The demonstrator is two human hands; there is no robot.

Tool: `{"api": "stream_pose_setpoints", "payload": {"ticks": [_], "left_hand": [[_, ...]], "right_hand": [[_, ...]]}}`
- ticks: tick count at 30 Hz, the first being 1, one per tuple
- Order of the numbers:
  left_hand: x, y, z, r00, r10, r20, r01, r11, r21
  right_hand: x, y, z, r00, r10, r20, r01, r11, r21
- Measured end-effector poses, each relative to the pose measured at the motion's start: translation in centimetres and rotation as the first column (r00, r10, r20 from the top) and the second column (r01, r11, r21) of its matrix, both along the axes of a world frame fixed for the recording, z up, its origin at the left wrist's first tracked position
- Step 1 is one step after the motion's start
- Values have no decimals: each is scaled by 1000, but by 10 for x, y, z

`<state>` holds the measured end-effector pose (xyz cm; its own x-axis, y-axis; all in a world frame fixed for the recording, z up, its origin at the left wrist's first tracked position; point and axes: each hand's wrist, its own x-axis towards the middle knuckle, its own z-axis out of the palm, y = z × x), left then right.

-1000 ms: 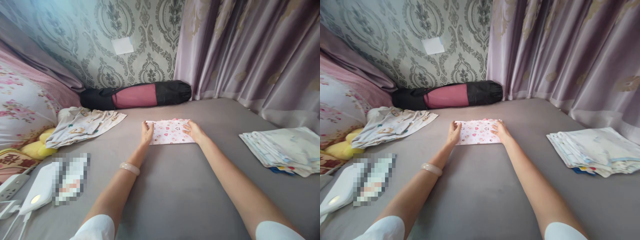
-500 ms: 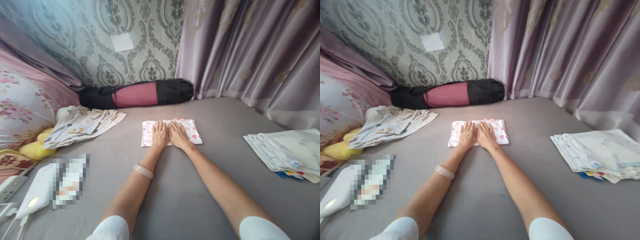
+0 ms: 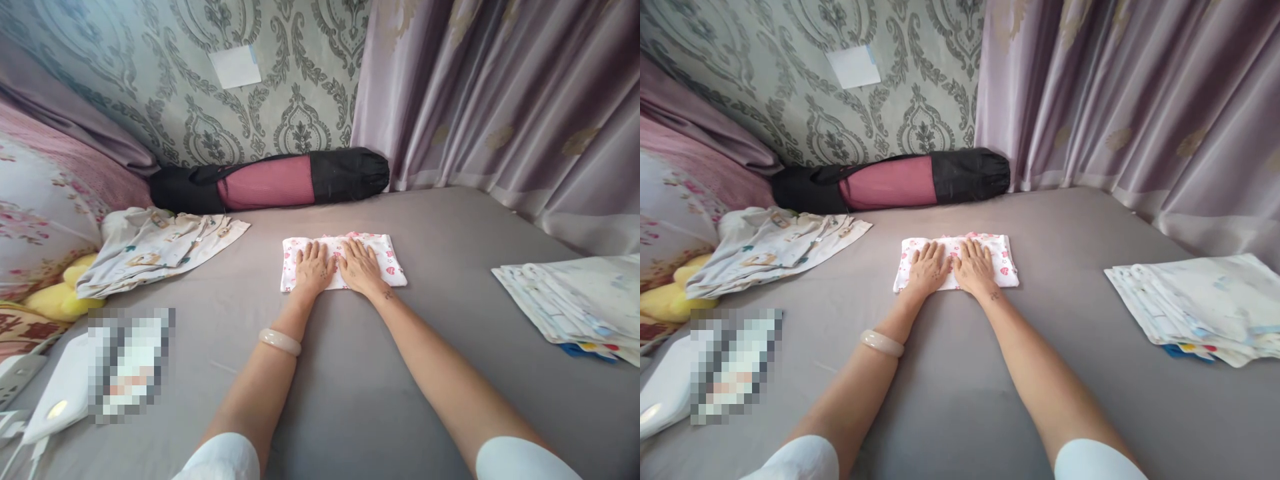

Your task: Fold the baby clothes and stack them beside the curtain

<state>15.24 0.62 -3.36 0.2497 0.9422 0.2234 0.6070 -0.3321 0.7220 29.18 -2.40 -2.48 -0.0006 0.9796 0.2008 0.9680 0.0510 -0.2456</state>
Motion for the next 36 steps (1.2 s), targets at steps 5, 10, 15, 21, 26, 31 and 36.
{"api": "stream_pose_setpoints", "payload": {"ticks": [5,10,15,21,26,31,36], "left_hand": [[-16,6,3,993,109,-34,-109,994,-4],[-28,7,12,904,188,-383,-199,980,10],[-39,9,15,791,211,-574,-242,970,23],[-54,15,11,794,200,-574,-277,960,-49],[-55,15,12,792,195,-578,-268,963,-43],[-42,12,18,780,272,-563,-258,960,106],[-9,3,22,807,128,-576,31,966,258]], "right_hand": [[9,1,-1,996,-89,-30,90,996,26],[26,-1,0,978,-207,-12,207,978,13],[38,-2,0,954,-301,14,301,954,-13],[46,-1,-1,895,-445,-12,445,895,-22],[50,-1,-3,887,-461,-19,460,888,-17],[38,-3,6,939,-343,32,339,937,85],[13,1,12,999,-5,42,1,995,101]]}}
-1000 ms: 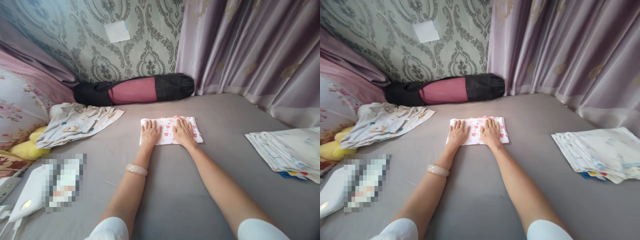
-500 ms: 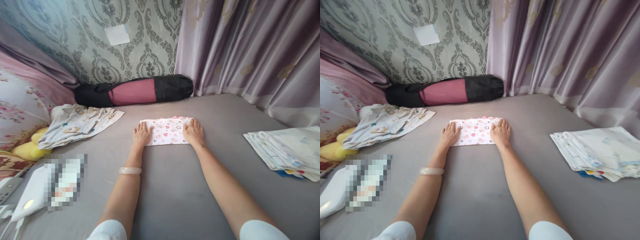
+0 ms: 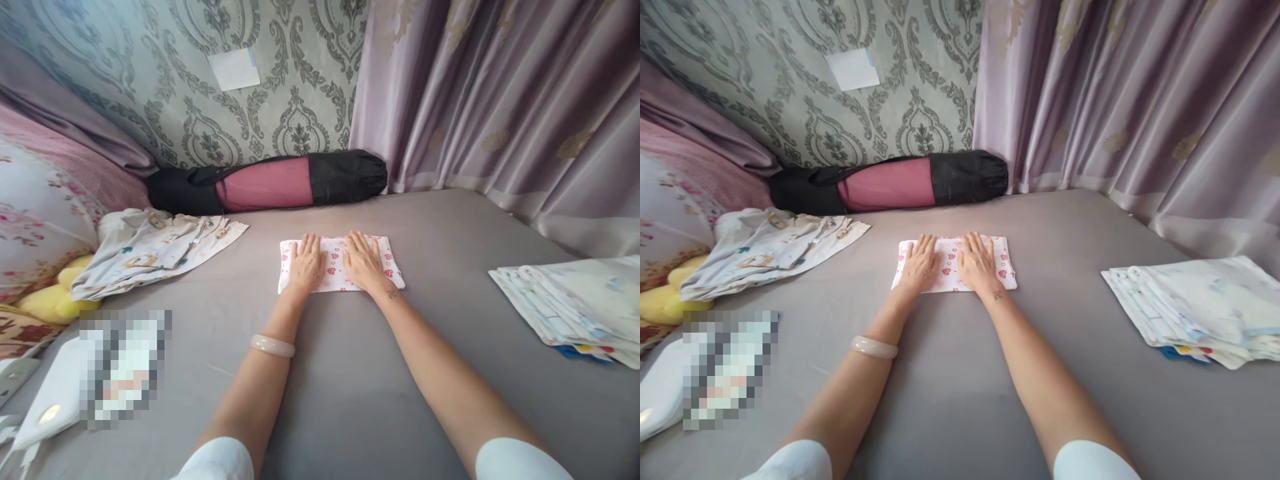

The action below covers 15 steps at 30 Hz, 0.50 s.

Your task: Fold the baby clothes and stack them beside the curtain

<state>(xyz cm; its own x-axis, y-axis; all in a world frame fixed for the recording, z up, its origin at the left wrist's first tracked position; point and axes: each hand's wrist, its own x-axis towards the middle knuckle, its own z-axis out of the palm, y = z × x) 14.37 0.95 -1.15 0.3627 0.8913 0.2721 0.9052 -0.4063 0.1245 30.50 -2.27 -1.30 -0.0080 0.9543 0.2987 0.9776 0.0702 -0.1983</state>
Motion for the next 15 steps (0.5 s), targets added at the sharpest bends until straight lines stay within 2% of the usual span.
{"api": "stream_pose_setpoints", "payload": {"ticks": [2,4,11,15], "left_hand": [[11,-2,-2,995,-100,-17,100,995,3],[18,-2,-6,990,-143,-18,143,990,4],[17,2,-11,990,-135,-44,131,988,-78],[17,2,-11,990,-134,-45,130,988,-83]], "right_hand": [[-7,3,-1,996,88,6,-88,996,-12],[-11,5,-3,991,132,15,-131,991,-24],[-12,5,-8,992,129,9,-128,987,-96],[-12,6,-9,992,127,5,-126,988,-95]]}}
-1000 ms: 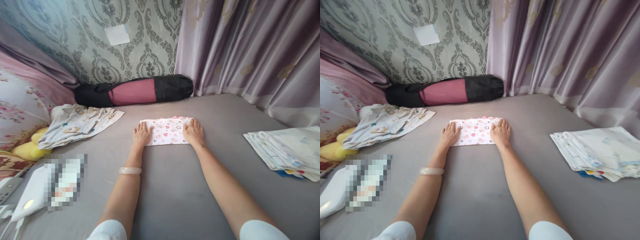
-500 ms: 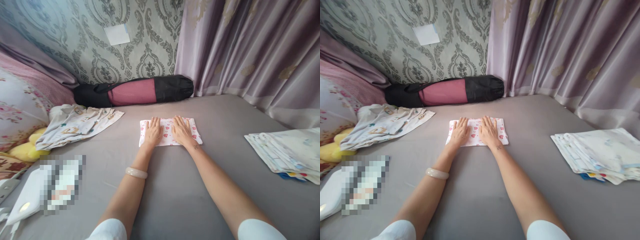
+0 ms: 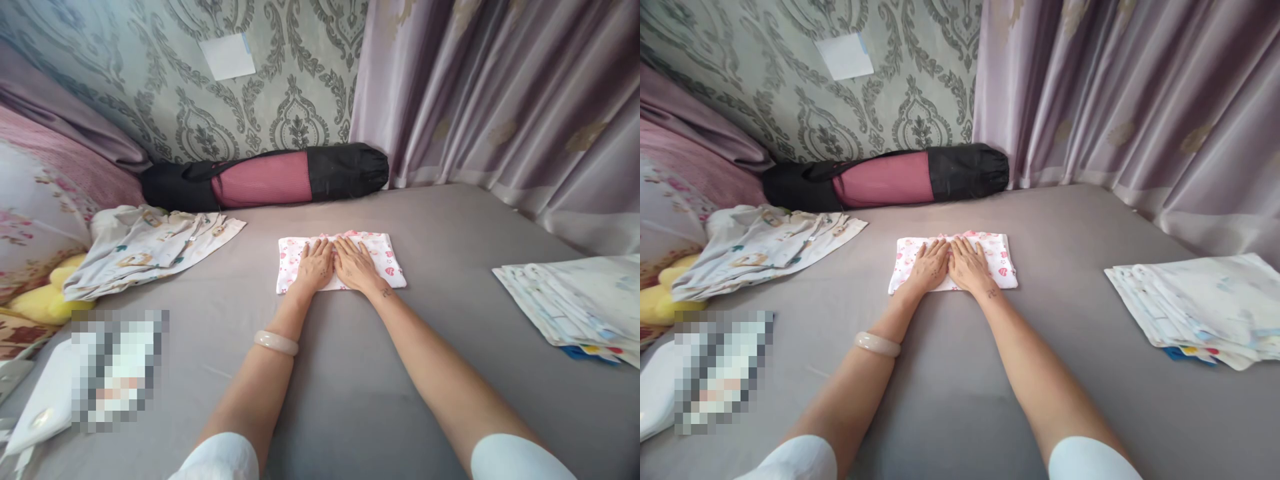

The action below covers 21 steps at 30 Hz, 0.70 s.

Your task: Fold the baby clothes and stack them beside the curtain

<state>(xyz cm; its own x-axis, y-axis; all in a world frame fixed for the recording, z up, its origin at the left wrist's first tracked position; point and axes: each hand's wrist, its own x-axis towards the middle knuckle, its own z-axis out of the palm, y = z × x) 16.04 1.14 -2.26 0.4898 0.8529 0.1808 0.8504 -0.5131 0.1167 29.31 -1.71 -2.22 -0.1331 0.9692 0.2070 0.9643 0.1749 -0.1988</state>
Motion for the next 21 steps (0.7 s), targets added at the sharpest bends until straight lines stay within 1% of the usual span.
{"api": "stream_pose_setpoints", "payload": {"ticks": [5,10,14,21], "left_hand": [[0,-1,-1,1000,25,3,-25,1000,12],[-2,-4,-1,992,126,29,-128,989,73],[-2,-6,-2,986,166,-11,-165,986,19],[-1,-6,-3,986,169,-11,-169,986,-5]], "right_hand": [[0,-1,2,1000,-5,-5,5,1000,-15],[0,-5,4,994,-105,-30,105,994,15],[1,-5,1,987,-160,-36,159,987,-17],[2,-4,0,988,-151,-12,151,988,-33]]}}
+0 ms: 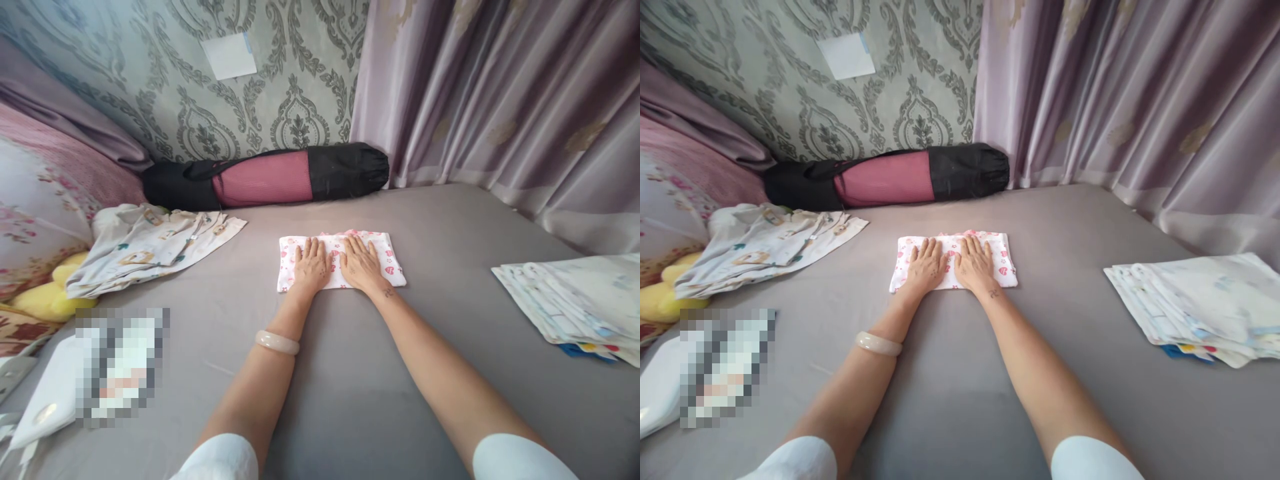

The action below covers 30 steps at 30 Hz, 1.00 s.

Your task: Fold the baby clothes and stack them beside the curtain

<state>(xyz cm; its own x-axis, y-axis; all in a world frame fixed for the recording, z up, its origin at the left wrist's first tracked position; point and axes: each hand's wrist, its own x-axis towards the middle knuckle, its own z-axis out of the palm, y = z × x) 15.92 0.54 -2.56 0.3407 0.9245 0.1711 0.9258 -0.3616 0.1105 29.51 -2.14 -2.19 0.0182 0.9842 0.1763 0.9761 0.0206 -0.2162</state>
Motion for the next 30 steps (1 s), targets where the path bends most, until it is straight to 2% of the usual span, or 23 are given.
{"api": "stream_pose_setpoints", "payload": {"ticks": [4,8,11,21,27,30], "left_hand": [[-3,1,0,1000,21,3,-21,999,28],[-8,1,0,993,113,17,-114,990,86],[-11,1,0,989,148,8,-148,988,45],[-11,1,1,987,158,24,-157,987,-18],[-14,1,4,970,236,55,-239,969,62],[-17,2,2,961,272,53,-274,961,32]], "right_hand": [[2,-2,2,1000,-21,6,21,999,28],[7,-2,2,996,-90,15,89,995,48],[9,-2,1,993,-112,25,111,994,21],[10,-2,-2,994,-108,23,107,994,25],[15,-3,-2,983,-183,17,181,982,60],[19,-2,-5,976,-217,19,216,975,43]]}}
